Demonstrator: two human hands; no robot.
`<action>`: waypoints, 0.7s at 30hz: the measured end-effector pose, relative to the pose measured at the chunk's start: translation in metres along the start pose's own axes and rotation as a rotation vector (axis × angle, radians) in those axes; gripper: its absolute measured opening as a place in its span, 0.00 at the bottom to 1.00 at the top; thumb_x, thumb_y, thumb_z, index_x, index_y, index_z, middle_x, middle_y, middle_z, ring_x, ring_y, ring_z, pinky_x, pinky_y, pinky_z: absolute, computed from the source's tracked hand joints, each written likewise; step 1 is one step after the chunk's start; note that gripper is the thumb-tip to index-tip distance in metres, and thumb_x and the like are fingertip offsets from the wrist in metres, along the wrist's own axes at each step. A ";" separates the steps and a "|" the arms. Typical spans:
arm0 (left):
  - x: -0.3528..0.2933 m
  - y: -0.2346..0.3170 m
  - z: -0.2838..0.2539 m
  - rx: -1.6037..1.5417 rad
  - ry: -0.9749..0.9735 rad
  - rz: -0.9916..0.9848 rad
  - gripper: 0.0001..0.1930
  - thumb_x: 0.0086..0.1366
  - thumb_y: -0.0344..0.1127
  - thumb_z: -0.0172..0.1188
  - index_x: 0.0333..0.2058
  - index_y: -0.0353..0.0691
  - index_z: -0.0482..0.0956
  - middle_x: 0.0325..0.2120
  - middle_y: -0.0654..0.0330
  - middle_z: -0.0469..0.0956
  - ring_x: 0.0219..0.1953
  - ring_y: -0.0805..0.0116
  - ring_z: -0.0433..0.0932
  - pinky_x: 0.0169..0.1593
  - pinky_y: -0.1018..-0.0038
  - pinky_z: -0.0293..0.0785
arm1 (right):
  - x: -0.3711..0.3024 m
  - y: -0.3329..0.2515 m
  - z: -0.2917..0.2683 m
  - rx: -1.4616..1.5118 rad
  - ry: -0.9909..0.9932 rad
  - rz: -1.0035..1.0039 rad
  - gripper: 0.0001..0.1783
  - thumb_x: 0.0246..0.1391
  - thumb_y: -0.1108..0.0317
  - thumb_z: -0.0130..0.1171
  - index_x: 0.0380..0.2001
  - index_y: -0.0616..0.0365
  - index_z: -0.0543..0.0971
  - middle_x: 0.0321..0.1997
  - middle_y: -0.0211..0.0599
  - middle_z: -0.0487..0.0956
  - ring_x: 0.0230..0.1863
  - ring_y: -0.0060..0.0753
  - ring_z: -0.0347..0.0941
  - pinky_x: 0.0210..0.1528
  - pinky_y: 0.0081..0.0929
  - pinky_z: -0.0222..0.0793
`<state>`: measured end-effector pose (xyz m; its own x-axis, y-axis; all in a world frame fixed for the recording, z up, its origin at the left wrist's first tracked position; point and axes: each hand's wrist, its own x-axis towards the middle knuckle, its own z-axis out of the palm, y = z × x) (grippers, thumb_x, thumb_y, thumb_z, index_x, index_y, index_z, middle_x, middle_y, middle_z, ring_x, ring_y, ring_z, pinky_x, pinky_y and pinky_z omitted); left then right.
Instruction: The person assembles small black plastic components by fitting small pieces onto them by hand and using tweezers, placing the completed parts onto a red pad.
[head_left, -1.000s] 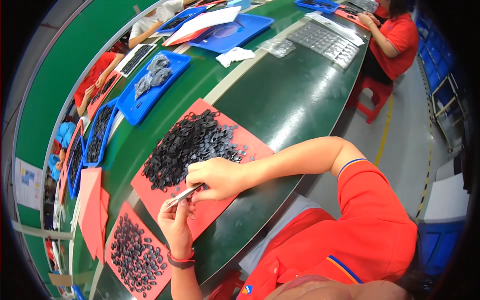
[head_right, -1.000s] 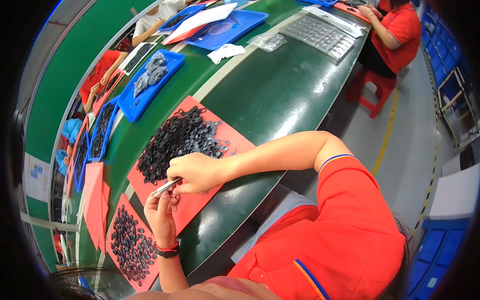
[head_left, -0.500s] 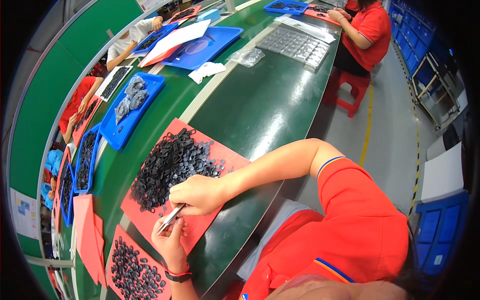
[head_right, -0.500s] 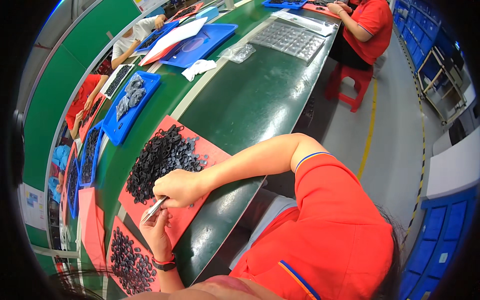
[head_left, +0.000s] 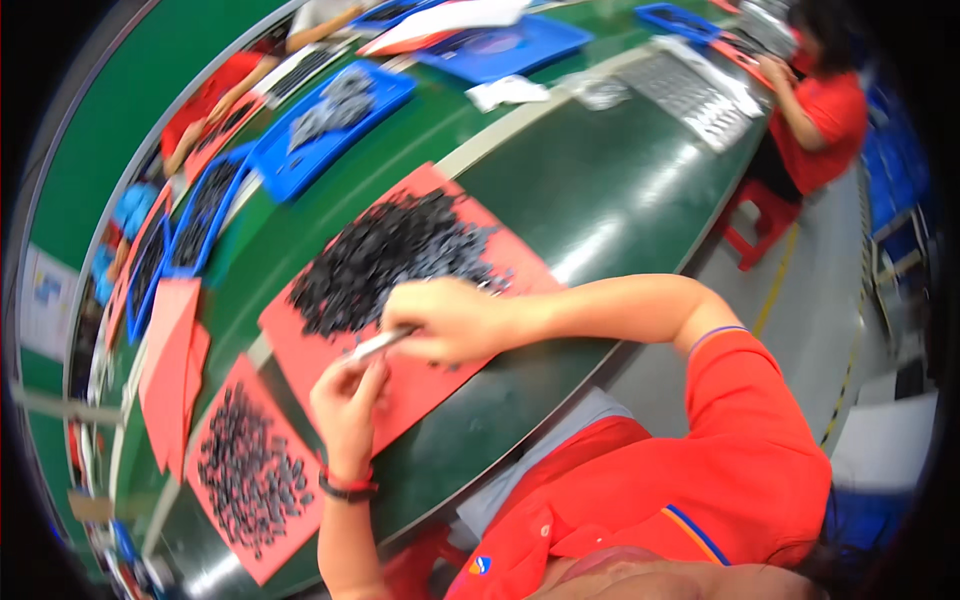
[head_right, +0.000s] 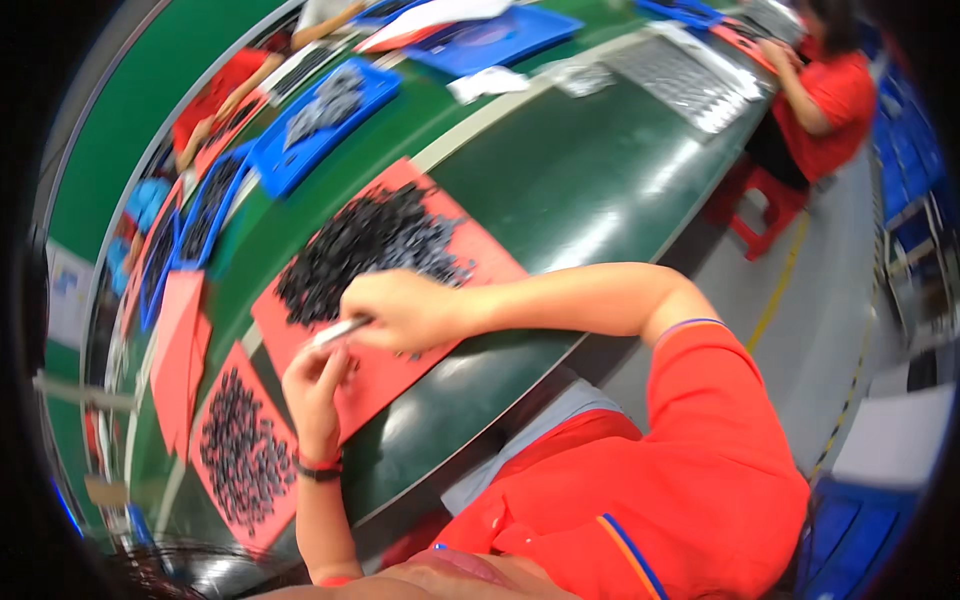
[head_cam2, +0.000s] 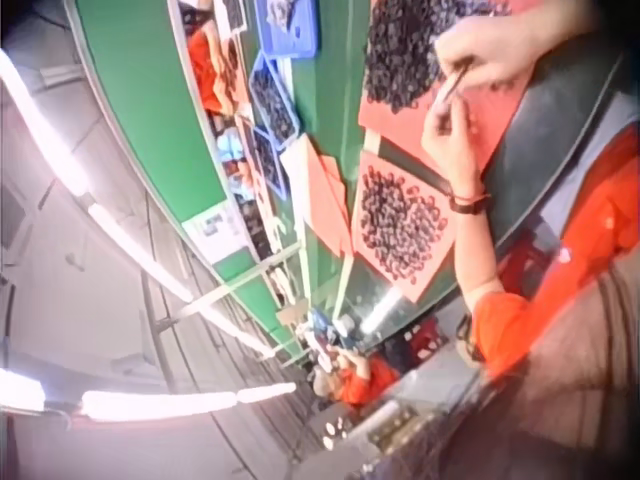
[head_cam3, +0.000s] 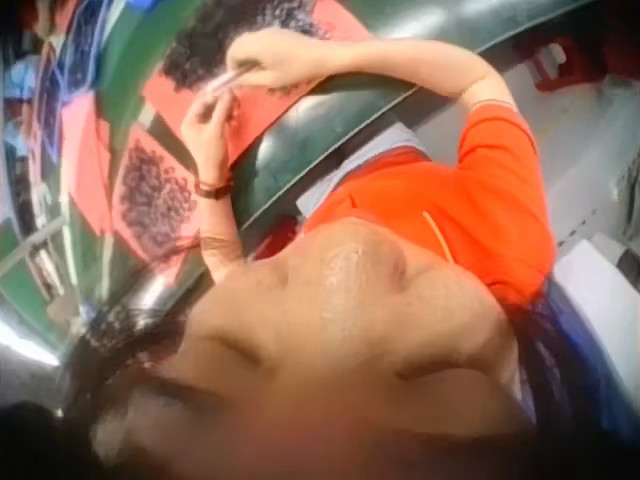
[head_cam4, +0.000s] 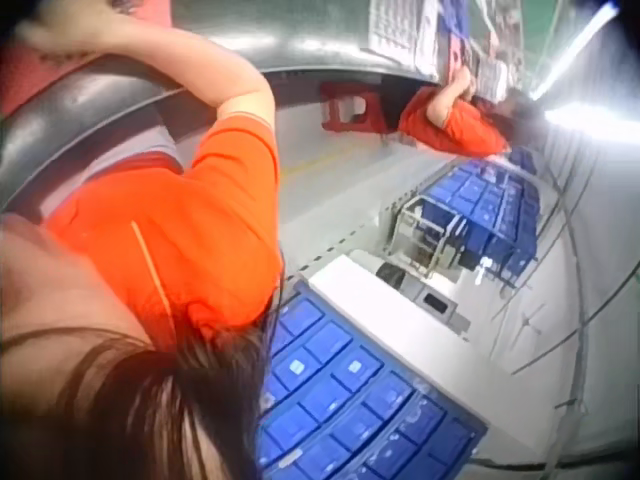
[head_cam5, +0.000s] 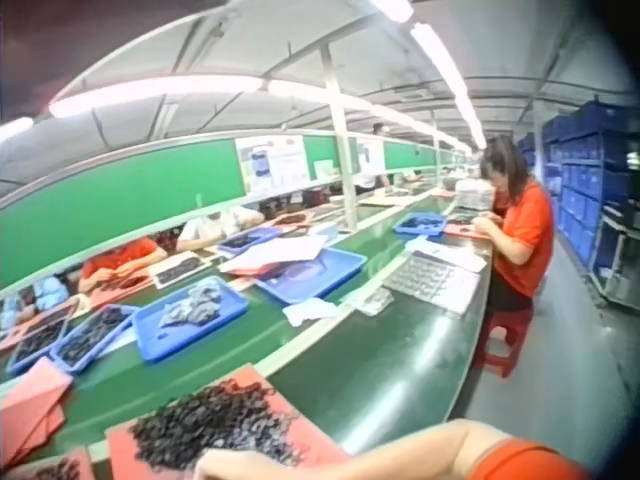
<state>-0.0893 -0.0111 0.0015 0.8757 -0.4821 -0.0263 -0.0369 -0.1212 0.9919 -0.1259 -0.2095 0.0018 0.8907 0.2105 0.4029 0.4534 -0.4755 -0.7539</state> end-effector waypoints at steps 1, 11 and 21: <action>0.001 -0.002 -0.002 -0.055 0.024 0.013 0.05 0.59 0.29 0.58 0.32 0.32 0.75 0.23 0.63 0.76 0.21 0.79 0.73 0.23 0.86 0.66 | 0.001 0.003 0.000 -0.033 0.045 -0.054 0.10 0.48 0.65 0.58 0.29 0.61 0.73 0.27 0.40 0.71 0.30 0.40 0.70 0.31 0.32 0.66; 0.007 -0.010 -0.010 -0.126 0.220 0.122 0.08 0.57 0.28 0.61 0.33 0.31 0.75 0.25 0.64 0.77 0.23 0.83 0.73 0.27 0.88 0.69 | -0.002 -0.014 0.003 0.005 -0.040 0.037 0.07 0.52 0.73 0.55 0.34 0.63 0.75 0.22 0.33 0.77 0.21 0.18 0.74 0.21 0.17 0.66; 0.011 -0.014 -0.015 -0.149 0.283 0.194 0.08 0.57 0.29 0.61 0.33 0.31 0.75 0.26 0.62 0.77 0.23 0.81 0.74 0.27 0.86 0.71 | -0.004 -0.019 0.000 -0.005 -0.077 0.081 0.06 0.51 0.74 0.56 0.33 0.64 0.76 0.17 0.26 0.74 0.16 0.10 0.64 0.17 0.14 0.56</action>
<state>-0.0718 -0.0018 -0.0106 0.9586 -0.2218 0.1785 -0.1631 0.0861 0.9828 -0.1380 -0.2013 0.0139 0.9243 0.2360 0.2999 0.3800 -0.4974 -0.7799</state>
